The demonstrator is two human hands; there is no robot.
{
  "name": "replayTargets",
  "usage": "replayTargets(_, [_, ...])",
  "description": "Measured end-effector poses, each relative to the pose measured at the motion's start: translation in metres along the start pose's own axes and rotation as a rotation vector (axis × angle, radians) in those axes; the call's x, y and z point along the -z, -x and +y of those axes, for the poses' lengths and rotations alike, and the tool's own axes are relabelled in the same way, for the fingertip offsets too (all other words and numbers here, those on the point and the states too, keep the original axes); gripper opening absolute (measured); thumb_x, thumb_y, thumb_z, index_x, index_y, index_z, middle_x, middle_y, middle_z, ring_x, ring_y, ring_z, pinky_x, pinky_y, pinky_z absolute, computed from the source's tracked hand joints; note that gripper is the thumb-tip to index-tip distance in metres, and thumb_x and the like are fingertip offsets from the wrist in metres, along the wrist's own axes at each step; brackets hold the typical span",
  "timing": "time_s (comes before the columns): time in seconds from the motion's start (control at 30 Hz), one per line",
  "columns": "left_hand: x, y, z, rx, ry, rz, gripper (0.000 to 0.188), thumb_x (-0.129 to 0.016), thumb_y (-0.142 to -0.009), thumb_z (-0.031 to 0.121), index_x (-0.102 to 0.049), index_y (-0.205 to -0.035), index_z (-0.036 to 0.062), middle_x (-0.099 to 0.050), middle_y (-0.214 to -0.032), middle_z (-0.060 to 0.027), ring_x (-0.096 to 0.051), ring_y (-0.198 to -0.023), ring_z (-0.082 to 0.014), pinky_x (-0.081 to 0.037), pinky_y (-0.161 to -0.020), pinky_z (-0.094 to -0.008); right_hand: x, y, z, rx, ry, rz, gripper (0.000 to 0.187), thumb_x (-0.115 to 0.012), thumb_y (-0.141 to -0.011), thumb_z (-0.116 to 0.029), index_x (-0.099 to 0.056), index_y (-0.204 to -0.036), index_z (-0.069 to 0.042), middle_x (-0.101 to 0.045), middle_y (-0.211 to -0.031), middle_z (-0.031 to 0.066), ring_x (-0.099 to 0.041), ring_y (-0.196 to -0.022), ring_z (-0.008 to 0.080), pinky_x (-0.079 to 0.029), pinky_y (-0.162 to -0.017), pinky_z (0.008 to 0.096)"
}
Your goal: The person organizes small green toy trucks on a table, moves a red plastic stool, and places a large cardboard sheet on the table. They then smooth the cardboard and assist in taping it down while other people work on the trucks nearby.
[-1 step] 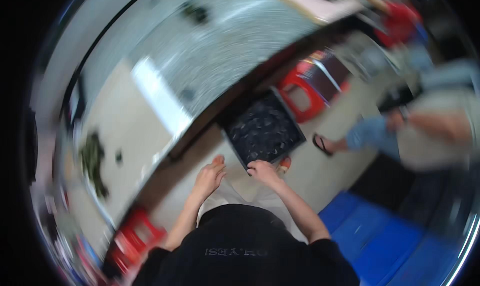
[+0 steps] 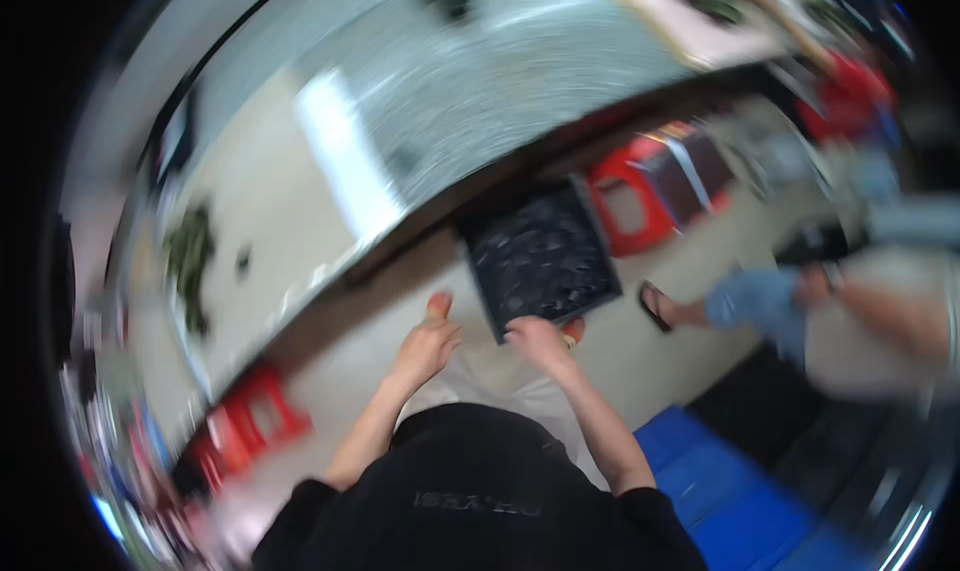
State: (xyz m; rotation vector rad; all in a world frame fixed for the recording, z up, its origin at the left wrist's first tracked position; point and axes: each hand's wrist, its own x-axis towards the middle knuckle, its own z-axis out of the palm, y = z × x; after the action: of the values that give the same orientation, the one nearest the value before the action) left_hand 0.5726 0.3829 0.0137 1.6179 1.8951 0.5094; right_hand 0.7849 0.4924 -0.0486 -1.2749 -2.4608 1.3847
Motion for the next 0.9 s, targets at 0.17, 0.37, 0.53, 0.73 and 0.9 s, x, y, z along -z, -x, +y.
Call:
replayTargets(0.17, [-0.101, 0.057, 0.022, 0.361, 0.114, -0.188, 0.026, -0.061, -0.078, 0.018, -0.063, -0.100, 0.0042, -0.063, -0.100, -0.0137, -0.060, -0.092, -0.0310, -0.048, -0.080, -0.0404, 0.024, -0.007, 0.087, -0.058, -0.042, -0.311, 0.021, -0.066, -0.078, -0.015, -0.066, -0.096, -0.003, -0.067, -0.089, 0.0121, -0.065, -0.082, 0.0204, -0.050, -0.074, 0.0308])
replayTargets(0.37, [-0.195, 0.163, 0.024, 0.747, 0.454, 0.099, 0.024, -0.058, -0.082, 0.023, -0.066, -0.100, 0.0099, -0.065, -0.094, -0.0133, -0.061, -0.093, -0.0321, -0.048, -0.082, -0.0397, 0.016, -0.015, 0.164, -0.031, 0.336, -0.538, 0.023, -0.064, -0.077, -0.016, -0.066, -0.096, -0.003, -0.068, -0.084, 0.0119, -0.065, -0.078, 0.0187, -0.049, -0.073, 0.0292])
replayTargets(0.53, [-0.277, 0.307, -0.071, 1.215, 0.483, -0.046, 0.021, -0.052, -0.082, 0.021, -0.067, -0.094, 0.0110, -0.065, -0.096, -0.0102, -0.059, -0.098, -0.0307, -0.046, -0.083, -0.0425, -0.036, -0.013, 0.111, -0.056, 0.220, -0.608, 0.025, -0.060, -0.083, -0.021, -0.065, -0.097, -0.001, -0.067, -0.082, 0.0100, -0.063, -0.077, 0.0171, -0.048, -0.072, 0.0281])
replayTargets(0.73, [-0.367, 0.495, -0.198, 1.237, -0.140, -0.656, 0.021, -0.051, -0.084, 0.019, -0.068, -0.095, 0.0123, -0.063, -0.106, -0.0037, -0.053, -0.110, -0.0217, -0.043, -0.082, -0.0421, -0.145, -0.002, 0.112, -0.225, 0.320, -0.747, 0.020, -0.062, -0.083, -0.018, -0.065, -0.095, -0.002, -0.063, -0.074, 0.0040, -0.058, -0.070, 0.0089, -0.047, -0.065, 0.0242])
replayTargets(0.9, [-0.469, 0.619, -0.319, 1.002, -0.420, -0.760, 0.038, -0.042, -0.090, 0.028, -0.050, -0.123, 0.0115, -0.044, -0.134, -0.0046, -0.034, -0.127, -0.0232, -0.013, -0.108, -0.0472, -0.174, 0.015, 0.109, -0.104, 0.574, -0.786, 0.018, -0.058, -0.083, -0.016, -0.066, -0.092, -0.003, -0.064, -0.069, 0.0037, -0.060, -0.068, 0.0087, -0.047, -0.061, 0.0251])
